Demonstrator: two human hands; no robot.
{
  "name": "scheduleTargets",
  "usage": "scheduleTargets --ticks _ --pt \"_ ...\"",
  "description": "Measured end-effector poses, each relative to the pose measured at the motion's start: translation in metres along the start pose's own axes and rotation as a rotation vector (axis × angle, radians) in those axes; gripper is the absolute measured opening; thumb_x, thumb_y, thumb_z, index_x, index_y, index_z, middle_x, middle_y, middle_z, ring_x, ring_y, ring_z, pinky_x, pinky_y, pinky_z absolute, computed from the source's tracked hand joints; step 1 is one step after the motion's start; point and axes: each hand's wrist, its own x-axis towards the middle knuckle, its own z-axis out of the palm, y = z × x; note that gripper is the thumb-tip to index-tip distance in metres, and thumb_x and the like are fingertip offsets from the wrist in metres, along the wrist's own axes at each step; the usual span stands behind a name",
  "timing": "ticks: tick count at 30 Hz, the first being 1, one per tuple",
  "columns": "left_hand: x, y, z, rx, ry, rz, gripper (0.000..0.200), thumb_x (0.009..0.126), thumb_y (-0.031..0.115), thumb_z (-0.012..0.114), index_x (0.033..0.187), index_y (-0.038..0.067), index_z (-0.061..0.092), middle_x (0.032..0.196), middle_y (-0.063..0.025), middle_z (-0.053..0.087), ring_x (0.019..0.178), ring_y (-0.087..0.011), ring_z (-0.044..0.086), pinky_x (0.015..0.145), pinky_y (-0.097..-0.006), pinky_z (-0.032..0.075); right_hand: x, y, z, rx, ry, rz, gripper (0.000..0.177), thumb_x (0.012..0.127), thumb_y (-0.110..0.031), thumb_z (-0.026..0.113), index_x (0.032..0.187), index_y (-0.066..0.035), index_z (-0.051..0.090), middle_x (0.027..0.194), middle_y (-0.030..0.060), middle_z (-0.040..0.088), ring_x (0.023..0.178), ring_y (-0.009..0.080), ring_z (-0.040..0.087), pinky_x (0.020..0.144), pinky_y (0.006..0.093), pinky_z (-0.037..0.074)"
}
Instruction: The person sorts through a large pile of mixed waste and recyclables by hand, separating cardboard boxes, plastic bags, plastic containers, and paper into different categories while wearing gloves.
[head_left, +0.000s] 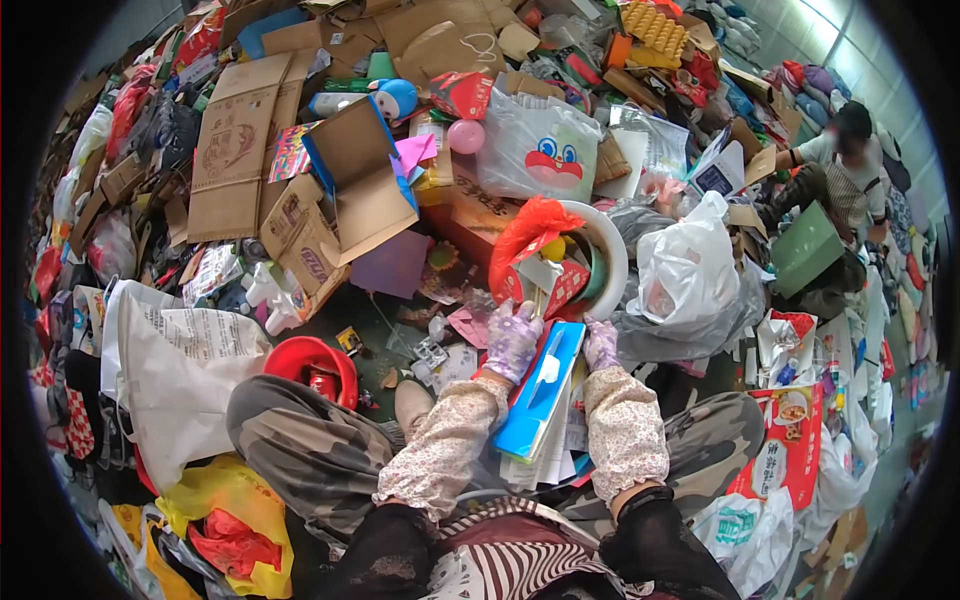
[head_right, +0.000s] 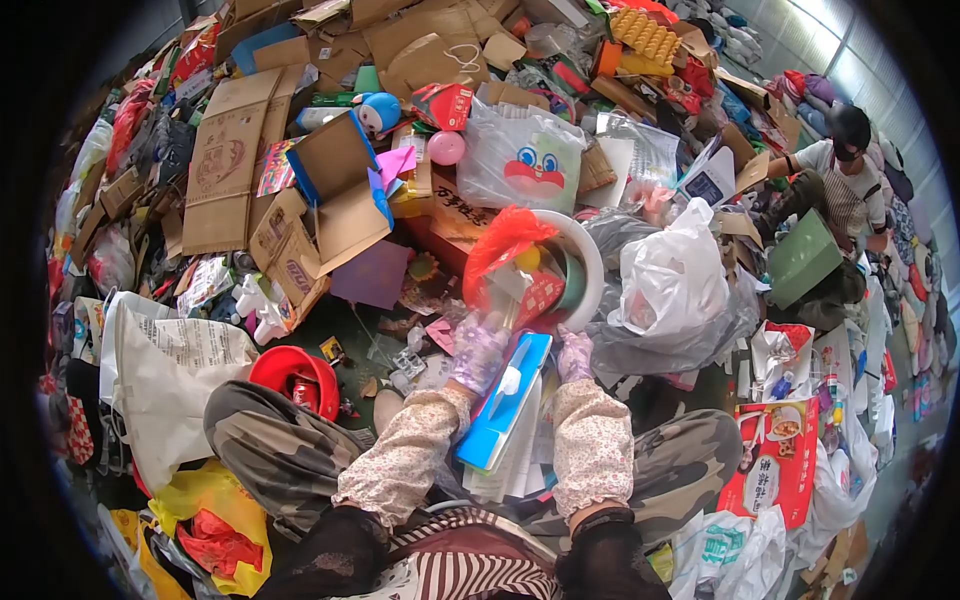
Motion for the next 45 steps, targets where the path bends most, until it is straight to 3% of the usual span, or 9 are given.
scheduleTargets --ticks 6,12,24,29,31,34,36,39,45 --pt "0.024 -0.021 -0.039 -0.224 0.151 -0.108 0.005 0.075 0.009 0.062 0.080 0.011 0.062 0.091 -0.0094 0.059 0.091 -0.0313 0.054 0.076 -0.0406 0.046 -0.021 -0.022 0.009 -0.058 0.039 -0.018 0.026 0.080 0.000 0.067 0.104 0.001 0.057 0.092 0.0100 0.064 0.079 0.0215 0.063 0.073 0.0350 0.053" --pt "0.016 -0.053 -0.086 -0.271 0.358 -0.264 0.012 0.075 0.006 0.071 0.083 0.007 0.061 0.090 -0.0108 0.059 0.086 -0.0287 0.059 0.075 -0.0361 0.048 -0.030 -0.032 0.022 0.013 -0.022 -0.006 0.019 0.082 -0.004 0.067 0.087 -0.007 0.048 0.075 0.0062 0.059 0.063 0.0193 0.062 0.050 0.0328 0.053" --pt "-0.028 -0.102 -0.109 -0.385 0.439 -0.604 0.008 0.079 0.002 0.066 0.083 0.001 0.060 0.087 -0.0085 0.058 0.081 -0.0226 0.058 0.075 -0.0317 0.047 -0.019 -0.034 0.020 0.121 0.041 -0.045 0.026 0.081 -0.006 0.064 0.106 -0.006 0.055 0.096 0.0104 0.063 0.080 0.0238 0.065 0.061 0.0385 0.058" --pt "-0.040 -0.122 -0.079 -0.012 0.305 -0.709 0.027 0.080 0.008 0.066 0.105 0.001 0.062 0.110 -0.0137 0.056 0.098 -0.0284 0.057 0.086 -0.0360 0.046 -0.026 -0.039 0.025 0.133 -0.026 -0.112 0.026 0.082 -0.007 0.063 0.108 -0.008 0.055 0.095 0.0082 0.063 0.079 0.0220 0.065 0.060 0.0362 0.058" --pt "-0.025 -0.104 -0.069 -0.115 0.081 -0.704 0.041 0.082 0.025 0.068 0.113 -0.001 0.060 0.116 -0.0143 0.057 0.104 -0.0249 0.058 0.087 -0.0344 0.047 -0.029 -0.037 0.029 0.174 -0.025 -0.135 0.026 0.083 -0.007 0.062 0.108 -0.007 0.055 0.094 0.0086 0.063 0.079 0.0221 0.065 0.060 0.0362 0.058" --pt "0.011 -0.066 -0.044 -0.940 -0.214 -0.897 0.051 0.083 0.037 0.070 0.115 -0.001 0.060 0.102 -0.0106 0.066 0.088 -0.0183 0.062 0.078 -0.0305 0.049 -0.035 -0.044 0.035 0.130 0.031 -0.101 0.021 0.084 -0.006 0.061 0.103 -0.003 0.055 0.094 0.0116 0.063 0.079 0.0241 0.066 0.061 0.0370 0.058" --pt "0.032 -0.047 -0.022 -0.917 -0.425 -0.971 0.061 0.082 0.040 0.070 0.122 -0.003 0.054 0.102 -0.0105 0.066 0.091 -0.0188 0.062 0.084 -0.0290 0.047 -0.034 -0.044 0.037 0.156 0.033 -0.091 0.017 0.085 -0.004 0.060 0.100 -0.002 0.054 0.092 0.0127 0.063 0.078 0.0252 0.066 0.060 0.0369 0.058" --pt "0.035 -0.055 0.045 -1.037 -0.352 -0.881 0.033 0.086 0.031 0.067 0.103 0.003 0.063 0.085 -0.0036 0.064 0.065 -0.0121 0.055 0.058 -0.0291 0.046 -0.043 -0.050 0.043 0.177 0.037 -0.073 0.016 0.084 -0.004 0.060 0.099 -0.001 0.054 0.091 0.0126 0.063 0.076 0.0253 0.066 0.060 0.0371 0.058" --pt "0.056 -0.058 0.023 -0.999 -0.172 -0.883 0.012 0.081 0.007 0.061 0.069 0.003 0.059 0.066 0.0000 0.057 0.058 -0.0093 0.050 0.052 -0.0276 0.041 -0.040 -0.046 0.038 0.197 0.008 -0.079 0.019 0.082 -0.003 0.064 0.098 -0.001 0.055 0.090 0.0114 0.063 0.077 0.0242 0.065 0.063 0.0394 0.058"
